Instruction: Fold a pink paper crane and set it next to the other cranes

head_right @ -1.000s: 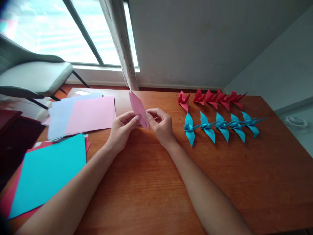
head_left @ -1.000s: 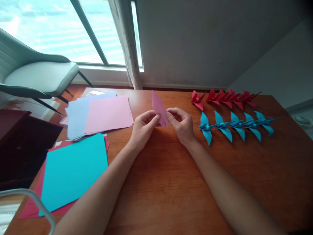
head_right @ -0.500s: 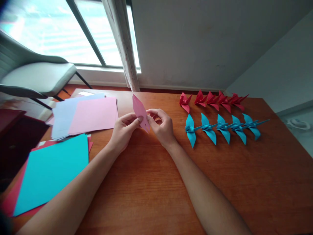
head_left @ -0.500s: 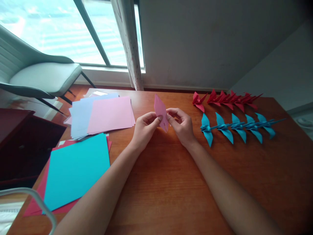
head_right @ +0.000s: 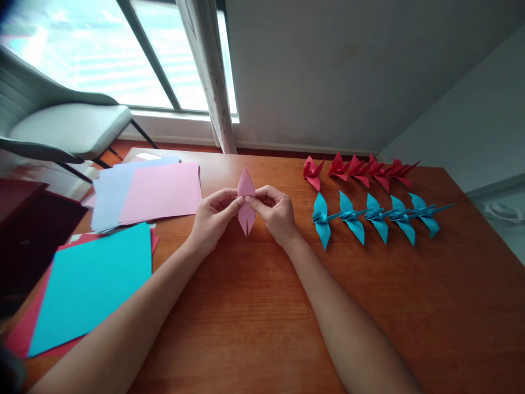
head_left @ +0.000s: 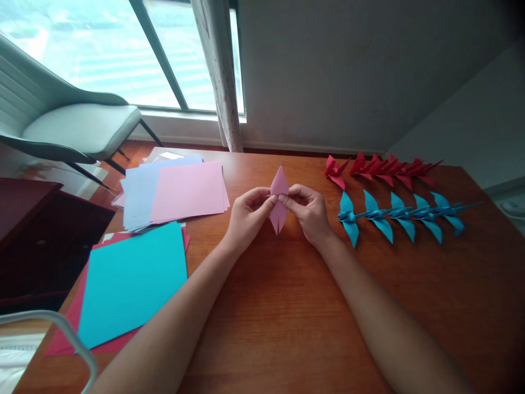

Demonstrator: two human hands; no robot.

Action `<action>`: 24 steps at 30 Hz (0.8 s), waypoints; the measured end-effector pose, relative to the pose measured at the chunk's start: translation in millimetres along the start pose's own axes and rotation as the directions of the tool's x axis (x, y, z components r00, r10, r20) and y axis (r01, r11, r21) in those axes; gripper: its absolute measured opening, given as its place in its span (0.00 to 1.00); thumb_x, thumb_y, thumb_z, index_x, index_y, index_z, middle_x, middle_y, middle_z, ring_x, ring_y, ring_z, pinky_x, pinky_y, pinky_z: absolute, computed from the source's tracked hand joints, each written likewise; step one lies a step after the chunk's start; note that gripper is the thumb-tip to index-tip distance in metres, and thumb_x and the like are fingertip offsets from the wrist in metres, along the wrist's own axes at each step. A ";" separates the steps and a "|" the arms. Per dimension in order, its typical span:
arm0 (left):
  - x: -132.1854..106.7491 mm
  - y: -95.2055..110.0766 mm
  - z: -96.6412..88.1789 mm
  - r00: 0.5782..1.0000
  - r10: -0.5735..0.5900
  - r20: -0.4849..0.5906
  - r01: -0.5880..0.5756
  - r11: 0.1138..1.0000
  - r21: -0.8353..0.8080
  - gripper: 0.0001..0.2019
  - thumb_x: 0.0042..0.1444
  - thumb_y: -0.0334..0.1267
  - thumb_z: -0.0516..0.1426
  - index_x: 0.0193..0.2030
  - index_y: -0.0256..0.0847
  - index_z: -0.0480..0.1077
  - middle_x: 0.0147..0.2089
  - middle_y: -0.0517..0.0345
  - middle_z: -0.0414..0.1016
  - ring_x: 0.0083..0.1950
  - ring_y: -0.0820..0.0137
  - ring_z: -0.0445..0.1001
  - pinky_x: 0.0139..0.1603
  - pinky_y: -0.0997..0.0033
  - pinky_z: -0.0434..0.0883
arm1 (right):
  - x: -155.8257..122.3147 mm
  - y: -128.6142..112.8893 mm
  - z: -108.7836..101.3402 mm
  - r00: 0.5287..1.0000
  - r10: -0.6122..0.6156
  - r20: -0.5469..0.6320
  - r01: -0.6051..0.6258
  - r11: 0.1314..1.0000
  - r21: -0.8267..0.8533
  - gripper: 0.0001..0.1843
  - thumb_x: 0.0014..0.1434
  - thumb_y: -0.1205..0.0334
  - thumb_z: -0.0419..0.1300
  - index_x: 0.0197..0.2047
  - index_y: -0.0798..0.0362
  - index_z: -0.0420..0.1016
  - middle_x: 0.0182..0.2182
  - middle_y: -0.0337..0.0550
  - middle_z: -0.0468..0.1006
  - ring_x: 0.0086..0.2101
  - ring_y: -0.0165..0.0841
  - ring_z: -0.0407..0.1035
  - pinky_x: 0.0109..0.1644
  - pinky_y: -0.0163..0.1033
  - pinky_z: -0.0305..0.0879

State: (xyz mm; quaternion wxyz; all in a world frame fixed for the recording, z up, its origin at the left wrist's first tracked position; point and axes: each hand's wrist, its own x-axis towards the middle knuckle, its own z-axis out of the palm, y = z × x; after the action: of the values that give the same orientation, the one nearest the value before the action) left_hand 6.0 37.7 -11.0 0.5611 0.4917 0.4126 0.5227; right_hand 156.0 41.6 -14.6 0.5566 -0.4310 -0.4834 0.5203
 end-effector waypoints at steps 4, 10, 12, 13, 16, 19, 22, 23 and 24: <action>0.9 -1.7 -1.8 0.996 0.000 -0.093 -0.004 0.999 -0.040 0.13 0.50 0.46 0.71 0.36 0.38 0.80 0.37 0.55 0.82 0.36 0.72 0.75 0.39 0.74 0.72 | -0.3 -1.4 1.0 0.997 0.058 0.053 -0.058 0.998 -0.004 0.19 0.45 0.46 0.75 0.28 0.51 0.78 0.27 0.36 0.78 0.30 0.30 0.69 0.37 0.37 0.68; 0.9 -1.0 -2.9 0.989 0.078 -0.125 -0.076 0.997 0.020 0.14 0.48 0.46 0.71 0.35 0.38 0.79 0.35 0.56 0.81 0.35 0.71 0.75 0.38 0.73 0.72 | -0.5 -3.8 1.1 0.995 0.065 0.076 -0.064 0.998 -0.007 0.18 0.45 0.46 0.75 0.28 0.51 0.78 0.25 0.35 0.76 0.28 0.29 0.67 0.35 0.37 0.68; 1.2 -0.1 -3.0 0.986 0.098 -0.133 -0.093 0.995 0.039 0.14 0.51 0.47 0.70 0.36 0.38 0.79 0.35 0.56 0.80 0.35 0.71 0.75 0.38 0.72 0.72 | -0.9 -4.4 0.9 0.990 0.086 0.111 -0.085 0.996 -0.018 0.18 0.45 0.47 0.75 0.27 0.51 0.77 0.25 0.35 0.77 0.28 0.29 0.68 0.35 0.37 0.68; 1.4 0.1 -3.2 0.984 0.107 -0.143 -0.101 0.994 0.048 0.14 0.52 0.48 0.69 0.36 0.38 0.78 0.35 0.56 0.80 0.34 0.71 0.75 0.37 0.73 0.71 | -1.2 -4.9 0.7 0.985 0.102 0.139 -0.098 0.995 -0.031 0.18 0.44 0.47 0.75 0.27 0.51 0.77 0.26 0.35 0.77 0.28 0.29 0.69 0.35 0.37 0.68; 1.9 0.0 -4.0 0.973 0.141 -0.181 -0.126 0.987 0.096 0.14 0.55 0.48 0.68 0.34 0.38 0.77 0.32 0.57 0.78 0.32 0.73 0.72 0.36 0.73 0.70 | -2.7 -7.1 0.2 0.965 0.139 0.225 -0.125 0.989 -0.073 0.18 0.46 0.47 0.74 0.27 0.51 0.77 0.25 0.35 0.77 0.27 0.29 0.69 0.34 0.37 0.67; 2.2 -1.0 -4.5 0.974 0.139 -0.180 -0.123 0.988 0.095 0.13 0.55 0.47 0.67 0.33 0.38 0.77 0.31 0.58 0.77 0.31 0.73 0.71 0.35 0.74 0.69 | -3.9 -8.2 0.3 0.960 0.142 0.239 -0.127 0.989 -0.081 0.17 0.48 0.47 0.73 0.27 0.51 0.77 0.25 0.35 0.77 0.27 0.29 0.68 0.33 0.37 0.66; 3.0 -1.5 -4.7 0.988 0.080 -0.135 -0.076 0.997 0.034 0.14 0.57 0.49 0.66 0.36 0.39 0.76 0.33 0.58 0.77 0.32 0.73 0.71 0.35 0.74 0.70 | -3.5 -6.0 1.2 0.972 0.135 0.193 -0.127 0.991 -0.049 0.15 0.46 0.49 0.74 0.27 0.51 0.79 0.26 0.36 0.79 0.28 0.30 0.70 0.35 0.38 0.67; 3.3 -1.5 -4.8 0.993 0.056 -0.107 -0.055 0.998 0.020 0.14 0.58 0.49 0.65 0.37 0.39 0.76 0.34 0.58 0.76 0.33 0.73 0.71 0.34 0.75 0.69 | -3.0 -4.7 1.5 0.978 0.128 0.165 -0.123 0.992 -0.036 0.15 0.46 0.50 0.74 0.28 0.52 0.80 0.27 0.37 0.79 0.28 0.30 0.70 0.35 0.38 0.68; 3.5 -1.4 -4.8 0.996 0.037 -0.076 -0.036 0.999 0.018 0.14 0.58 0.49 0.65 0.38 0.39 0.76 0.34 0.58 0.76 0.33 0.73 0.71 0.34 0.75 0.69 | -2.2 -3.2 1.7 0.984 0.118 0.130 -0.116 0.993 -0.023 0.15 0.45 0.50 0.75 0.28 0.52 0.80 0.27 0.37 0.80 0.29 0.30 0.70 0.36 0.38 0.68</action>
State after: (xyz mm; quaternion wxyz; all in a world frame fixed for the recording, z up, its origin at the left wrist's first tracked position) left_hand 2.0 41.8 -13.1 0.5313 0.4834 0.4290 0.5477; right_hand 154.9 39.1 -11.4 0.4889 -0.4277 -0.4965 0.5758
